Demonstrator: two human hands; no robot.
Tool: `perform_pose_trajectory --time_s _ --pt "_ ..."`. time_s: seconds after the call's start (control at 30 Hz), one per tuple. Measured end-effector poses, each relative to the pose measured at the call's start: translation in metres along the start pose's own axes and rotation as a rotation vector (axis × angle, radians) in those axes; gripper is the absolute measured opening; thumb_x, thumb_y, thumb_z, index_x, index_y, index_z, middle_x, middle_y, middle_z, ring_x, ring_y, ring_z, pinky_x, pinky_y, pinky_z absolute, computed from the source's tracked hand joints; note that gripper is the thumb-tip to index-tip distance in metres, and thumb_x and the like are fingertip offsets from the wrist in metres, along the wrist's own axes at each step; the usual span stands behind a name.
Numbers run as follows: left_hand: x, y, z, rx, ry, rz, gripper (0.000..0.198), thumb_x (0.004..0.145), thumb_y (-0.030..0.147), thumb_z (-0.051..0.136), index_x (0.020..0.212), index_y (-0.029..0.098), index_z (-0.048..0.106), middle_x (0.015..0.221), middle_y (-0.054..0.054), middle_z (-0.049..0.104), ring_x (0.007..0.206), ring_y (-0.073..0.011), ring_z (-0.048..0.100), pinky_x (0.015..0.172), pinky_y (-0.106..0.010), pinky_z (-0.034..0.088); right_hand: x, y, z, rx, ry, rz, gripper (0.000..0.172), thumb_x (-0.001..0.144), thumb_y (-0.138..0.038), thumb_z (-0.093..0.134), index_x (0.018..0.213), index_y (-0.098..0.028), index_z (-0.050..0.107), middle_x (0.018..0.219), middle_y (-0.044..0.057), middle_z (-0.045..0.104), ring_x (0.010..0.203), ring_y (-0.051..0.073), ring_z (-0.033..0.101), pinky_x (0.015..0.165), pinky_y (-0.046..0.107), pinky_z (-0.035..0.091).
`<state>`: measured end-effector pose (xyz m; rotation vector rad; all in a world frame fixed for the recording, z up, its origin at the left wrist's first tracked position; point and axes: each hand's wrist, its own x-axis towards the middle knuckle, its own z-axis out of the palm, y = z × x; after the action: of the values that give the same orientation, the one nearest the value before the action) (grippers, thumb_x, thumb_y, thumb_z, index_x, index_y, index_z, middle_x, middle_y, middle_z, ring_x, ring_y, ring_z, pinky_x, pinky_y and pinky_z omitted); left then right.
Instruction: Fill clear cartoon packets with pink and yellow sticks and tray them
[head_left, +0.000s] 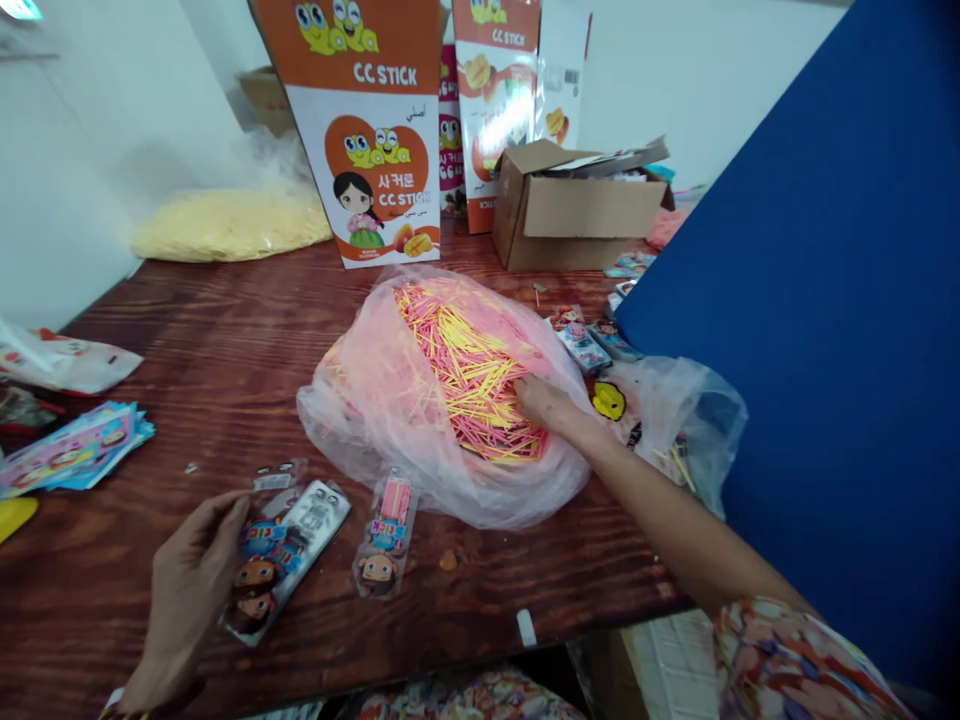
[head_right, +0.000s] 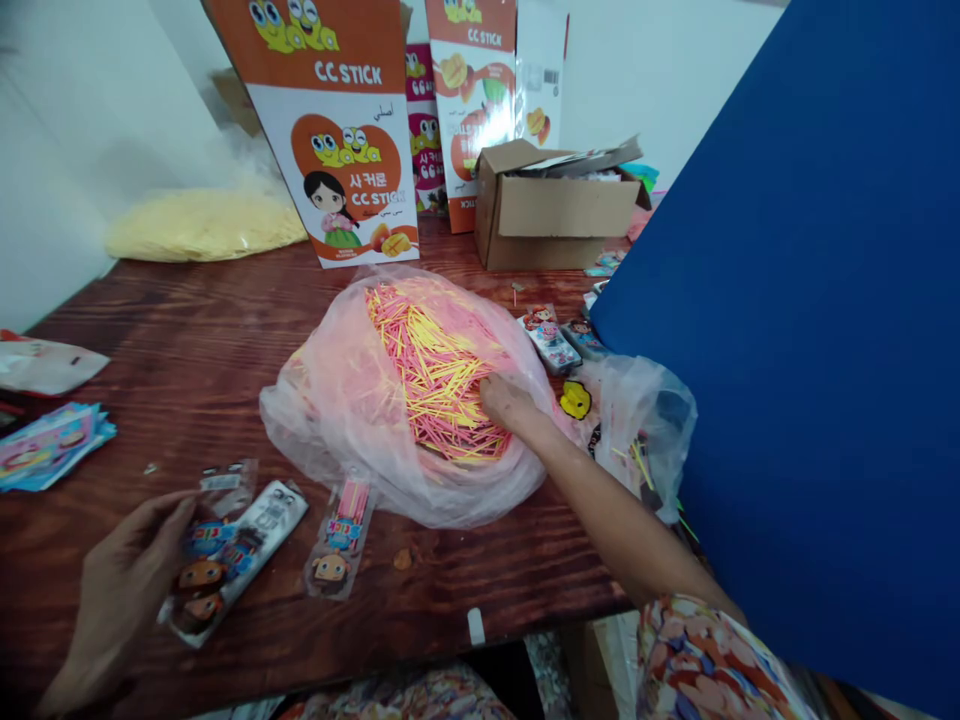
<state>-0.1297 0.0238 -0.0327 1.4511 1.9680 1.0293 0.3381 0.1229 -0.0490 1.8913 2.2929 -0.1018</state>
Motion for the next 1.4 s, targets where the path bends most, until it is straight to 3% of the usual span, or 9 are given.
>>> perform_pose_trajectory --time_s 0.23,0.43,0.53,0.73,0.9,1.07,1.2,1.4 --pt "-0.013 0.031 0.009 -0.359 -0.044 -0.155 0.034 0.068 0.045 0.076 0.092 0.021 0.072 0.086 -0.001 0.071 0.080 -0.0205 0.063 0.069 -0.029 0.053 -0.006 -0.006 0.009 0.004 0.069 -0.004 0.029 0.095 -0.008 0.038 0.113 -0.008 0.060 0.117 0.020 0.063 0.109 0.027 0.057 0.095 0.037 0.044" --pt "-0.027 0.045 0.026 -0.507 -0.111 -0.177 0.040 0.064 0.048 0.082 0.090 0.020 0.073 0.078 0.000 0.070 0.073 -0.0174 0.064 0.066 -0.026 0.054 -0.006 0.004 0.017 0.125 0.118 -0.006 0.027 0.094 -0.009 0.038 0.108 -0.011 0.061 0.109 0.015 0.066 0.098 0.021 0.061 0.090 0.033 0.047" --pt "-0.033 0.047 0.032 -0.568 -0.158 -0.190 0.037 0.065 0.046 0.082 0.089 0.020 0.073 0.077 0.001 0.070 0.071 -0.0157 0.063 0.064 -0.024 0.053 -0.003 0.010 0.019 0.207 0.130 -0.014 0.023 0.095 -0.016 0.041 0.099 -0.013 0.063 0.096 0.011 0.069 0.085 0.019 0.061 0.082 0.031 0.048" --pt "-0.040 0.058 0.038 -0.729 -0.213 -0.298 0.037 0.057 0.041 0.088 0.083 0.020 0.073 0.074 0.002 0.070 0.067 -0.0128 0.062 0.059 -0.020 0.051 -0.010 0.011 0.008 0.370 0.165 0.006 0.022 0.097 -0.026 0.043 0.087 -0.016 0.060 0.076 0.005 0.065 0.064 0.015 0.053 0.064 0.026 0.041" --pt "-0.044 0.070 0.040 -0.754 -0.251 -0.335 0.038 0.058 0.040 0.087 0.085 0.018 0.072 0.073 0.001 0.070 0.064 -0.0126 0.062 0.057 -0.021 0.051 -0.019 0.012 -0.005 0.525 0.161 0.002 0.023 0.095 -0.027 0.043 0.078 -0.018 0.056 0.067 0.002 0.061 0.058 0.014 0.050 0.060 0.026 0.039" --pt "-0.049 0.079 0.046 -0.804 -0.333 -0.378 0.038 0.061 0.040 0.086 0.087 0.019 0.069 0.070 0.002 0.067 0.061 -0.0133 0.061 0.055 -0.023 0.051 -0.030 0.007 -0.010 0.795 0.191 -0.021 0.036 0.095 -0.041 0.042 0.073 -0.017 0.057 0.071 0.002 0.063 0.065 0.014 0.054 0.065 0.026 0.044" --pt "-0.043 0.099 0.070 -0.855 -0.496 -0.296 0.031 0.070 0.039 0.081 0.088 0.018 0.068 0.079 -0.001 0.069 0.065 -0.0132 0.061 0.058 -0.023 0.050 -0.036 -0.013 -0.009 1.192 0.235 -0.043 0.040 0.087 -0.052 0.054 0.071 -0.017 0.061 0.071 0.002 0.065 0.070 0.016 0.057 0.072 0.030 0.046" --pt "-0.013 0.142 0.139 -0.959 -0.521 0.023 0.022 0.079 0.038 0.074 0.082 0.018 0.066 0.086 -0.001 0.067 0.081 -0.0123 0.060 0.075 -0.022 0.047 -0.041 -0.056 -0.008 1.576 0.036 -0.122 0.040 0.079 -0.057 0.064 0.069 -0.018 0.060 0.064 0.001 0.064 0.062 0.015 0.057 0.065 0.029 0.046"
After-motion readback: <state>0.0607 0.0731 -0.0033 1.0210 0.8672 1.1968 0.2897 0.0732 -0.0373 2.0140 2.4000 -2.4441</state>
